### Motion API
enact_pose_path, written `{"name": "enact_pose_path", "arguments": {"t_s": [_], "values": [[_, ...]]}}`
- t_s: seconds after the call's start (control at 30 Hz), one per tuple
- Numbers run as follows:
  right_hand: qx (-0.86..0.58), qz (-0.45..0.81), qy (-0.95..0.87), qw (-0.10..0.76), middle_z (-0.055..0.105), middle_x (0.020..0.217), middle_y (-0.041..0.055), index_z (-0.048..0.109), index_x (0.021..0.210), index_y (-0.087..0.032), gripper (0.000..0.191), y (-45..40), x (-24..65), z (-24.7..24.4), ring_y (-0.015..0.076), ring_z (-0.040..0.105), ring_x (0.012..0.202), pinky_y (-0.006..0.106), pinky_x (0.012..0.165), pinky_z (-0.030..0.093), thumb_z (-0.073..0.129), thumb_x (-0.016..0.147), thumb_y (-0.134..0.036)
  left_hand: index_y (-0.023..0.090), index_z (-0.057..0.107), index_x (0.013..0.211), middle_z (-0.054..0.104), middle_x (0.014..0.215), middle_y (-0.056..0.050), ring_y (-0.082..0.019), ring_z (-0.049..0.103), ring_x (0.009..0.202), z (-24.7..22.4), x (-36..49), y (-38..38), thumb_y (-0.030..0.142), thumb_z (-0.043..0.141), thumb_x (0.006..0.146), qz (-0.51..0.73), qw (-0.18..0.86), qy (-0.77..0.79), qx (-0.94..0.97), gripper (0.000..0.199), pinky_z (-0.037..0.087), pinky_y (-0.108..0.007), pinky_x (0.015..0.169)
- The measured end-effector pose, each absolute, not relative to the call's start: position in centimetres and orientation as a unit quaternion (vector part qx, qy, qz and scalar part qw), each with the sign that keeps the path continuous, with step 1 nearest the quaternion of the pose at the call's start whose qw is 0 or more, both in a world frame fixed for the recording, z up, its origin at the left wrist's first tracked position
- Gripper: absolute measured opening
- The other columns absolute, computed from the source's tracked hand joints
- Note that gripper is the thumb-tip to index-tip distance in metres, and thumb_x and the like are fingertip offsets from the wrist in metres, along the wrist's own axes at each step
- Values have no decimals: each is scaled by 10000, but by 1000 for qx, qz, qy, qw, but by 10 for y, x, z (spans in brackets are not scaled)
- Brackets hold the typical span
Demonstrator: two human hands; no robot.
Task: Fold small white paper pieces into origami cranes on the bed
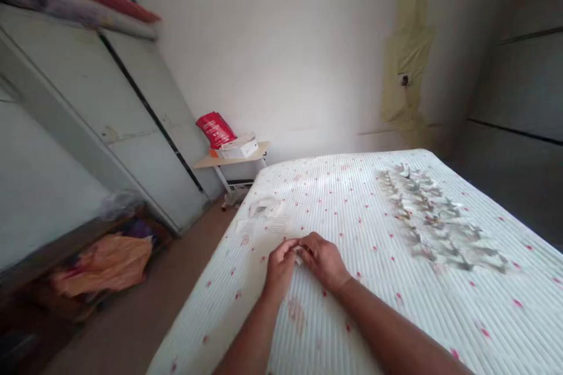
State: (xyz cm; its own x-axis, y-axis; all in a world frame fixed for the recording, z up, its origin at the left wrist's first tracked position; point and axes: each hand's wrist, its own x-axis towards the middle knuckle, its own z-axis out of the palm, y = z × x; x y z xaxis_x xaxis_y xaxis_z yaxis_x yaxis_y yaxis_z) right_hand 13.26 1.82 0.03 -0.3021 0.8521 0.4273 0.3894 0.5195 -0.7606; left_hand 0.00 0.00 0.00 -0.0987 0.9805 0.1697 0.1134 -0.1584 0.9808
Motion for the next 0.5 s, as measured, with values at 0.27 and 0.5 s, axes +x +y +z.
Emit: {"name": "enact_pose_path", "arguments": {"t_s": [0.27, 0.5], "values": [[-383, 510, -624, 450, 607, 696, -3, 615, 831, -171, 170, 25, 136, 4, 128, 538, 628, 240, 595, 414, 505, 736, -259, 105, 648, 884, 630, 701, -38, -126, 532, 615, -2, 2, 4, 216, 525, 690, 548, 398, 542, 498, 256, 396, -211, 567], [-380, 580, -571, 439, 513, 529, -35, 642, 776, -163, 174, 27, 137, 6, 96, 434, 505, 224, 512, 335, 513, 713, -262, 109, 642, 827, 585, 610, 0, -96, 478, 535, -3, 2, 4, 312, 584, 673, 560, 404, 540, 482, 261, 362, -193, 517]]}}
